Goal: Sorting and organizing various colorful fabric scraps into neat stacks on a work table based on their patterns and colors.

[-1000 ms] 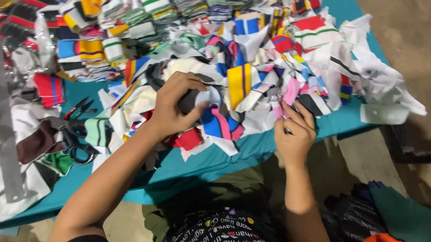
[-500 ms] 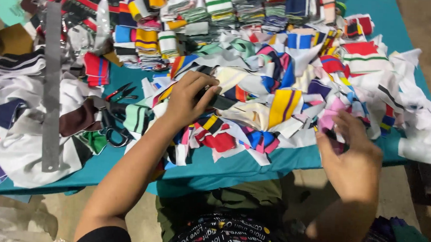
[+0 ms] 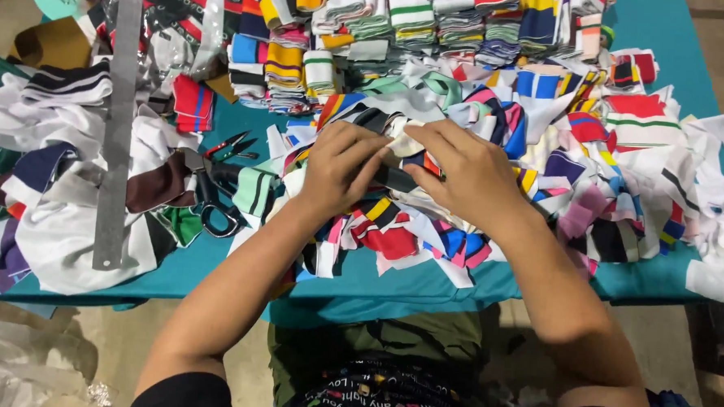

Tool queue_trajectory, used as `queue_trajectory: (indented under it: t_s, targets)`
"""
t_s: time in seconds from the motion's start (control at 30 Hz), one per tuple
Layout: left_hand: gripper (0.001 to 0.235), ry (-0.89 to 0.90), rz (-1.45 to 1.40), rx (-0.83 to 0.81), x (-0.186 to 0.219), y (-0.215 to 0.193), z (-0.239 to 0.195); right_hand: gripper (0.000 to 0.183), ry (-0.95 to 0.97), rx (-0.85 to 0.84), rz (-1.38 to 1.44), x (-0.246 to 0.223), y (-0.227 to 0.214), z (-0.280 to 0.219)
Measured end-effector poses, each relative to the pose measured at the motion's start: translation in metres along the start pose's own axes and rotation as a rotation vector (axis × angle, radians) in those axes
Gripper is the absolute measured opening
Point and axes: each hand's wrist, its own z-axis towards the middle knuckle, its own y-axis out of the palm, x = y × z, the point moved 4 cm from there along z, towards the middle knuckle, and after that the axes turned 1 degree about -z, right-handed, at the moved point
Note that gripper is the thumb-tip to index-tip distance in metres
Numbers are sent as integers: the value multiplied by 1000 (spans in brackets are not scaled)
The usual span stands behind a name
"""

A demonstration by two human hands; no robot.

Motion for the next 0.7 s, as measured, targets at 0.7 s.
queue_trajectory:
  t_s: [0.7]
  targets:
    - [21,-164,91,-377,-18,-4,-12,27,202,935,101,58,-91,-41]
